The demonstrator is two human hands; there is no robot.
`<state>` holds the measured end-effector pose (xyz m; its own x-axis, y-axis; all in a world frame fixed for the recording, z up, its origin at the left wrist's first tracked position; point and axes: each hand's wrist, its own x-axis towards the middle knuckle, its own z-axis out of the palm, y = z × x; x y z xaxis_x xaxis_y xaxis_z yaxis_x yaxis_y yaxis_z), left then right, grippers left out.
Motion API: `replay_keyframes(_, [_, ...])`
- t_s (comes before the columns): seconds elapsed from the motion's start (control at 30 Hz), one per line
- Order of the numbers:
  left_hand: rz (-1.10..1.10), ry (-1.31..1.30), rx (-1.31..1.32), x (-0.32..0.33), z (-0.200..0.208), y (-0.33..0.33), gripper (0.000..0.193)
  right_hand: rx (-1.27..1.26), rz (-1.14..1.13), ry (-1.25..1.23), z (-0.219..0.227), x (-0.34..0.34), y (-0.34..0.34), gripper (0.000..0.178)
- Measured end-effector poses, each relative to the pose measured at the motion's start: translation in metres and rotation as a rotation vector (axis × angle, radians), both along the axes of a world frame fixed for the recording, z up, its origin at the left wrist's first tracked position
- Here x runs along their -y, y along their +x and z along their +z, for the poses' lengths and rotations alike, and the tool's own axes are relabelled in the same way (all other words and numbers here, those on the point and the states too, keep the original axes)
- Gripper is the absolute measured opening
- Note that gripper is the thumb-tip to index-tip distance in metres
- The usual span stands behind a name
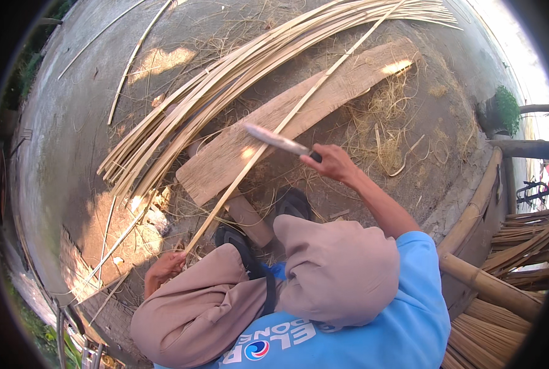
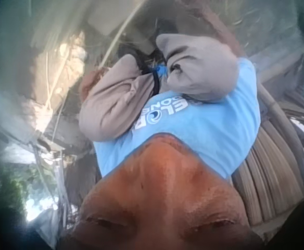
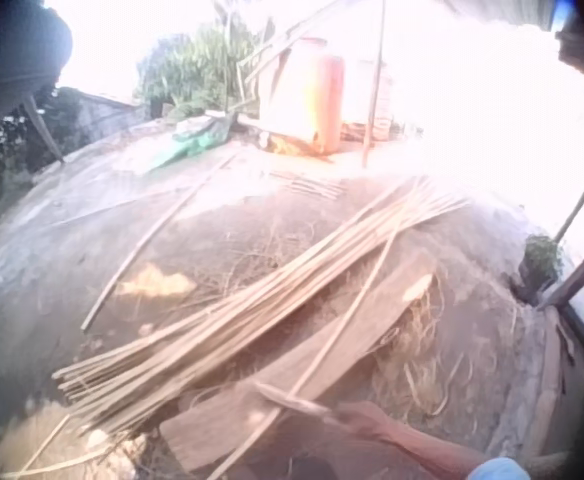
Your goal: The person sits on the ground and uses a knife to split long bamboo strips into thinner slivers on a wooden board. The person repeatedly shaves the bamboo and places the finished slivers into a pile.
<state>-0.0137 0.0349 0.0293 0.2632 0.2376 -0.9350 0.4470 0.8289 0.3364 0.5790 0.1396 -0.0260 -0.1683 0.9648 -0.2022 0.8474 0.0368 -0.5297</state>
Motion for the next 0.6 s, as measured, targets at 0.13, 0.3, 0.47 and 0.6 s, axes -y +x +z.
replay_keyframes(0.13, [-0.048, 0.004, -0.025, 0.0, 0.009, -0.037, 0.047, -0.218, -1.002, 0.076, 0.006, -0.057, 0.123, 0.07])
replay_keyframes(0.3, [-0.083, 0.655, -0.23, -0.009, -0.032, 0.079, 0.047, -0.242, -0.475, 0.016, -0.01, -0.002, -0.013, 0.065])
replay_keyframes(0.47, [-0.148, 1.024, -0.557, -0.02, -0.039, 0.163, 0.04, -0.09, 0.117, 0.072, 0.007, 0.065, -0.102, 0.052])
replay_keyframes(0.6, [-0.147, 1.033, -0.543, -0.014, -0.032, 0.162, 0.041, -0.13, -0.452, -0.063, 0.008, 0.008, -0.028, 0.06])
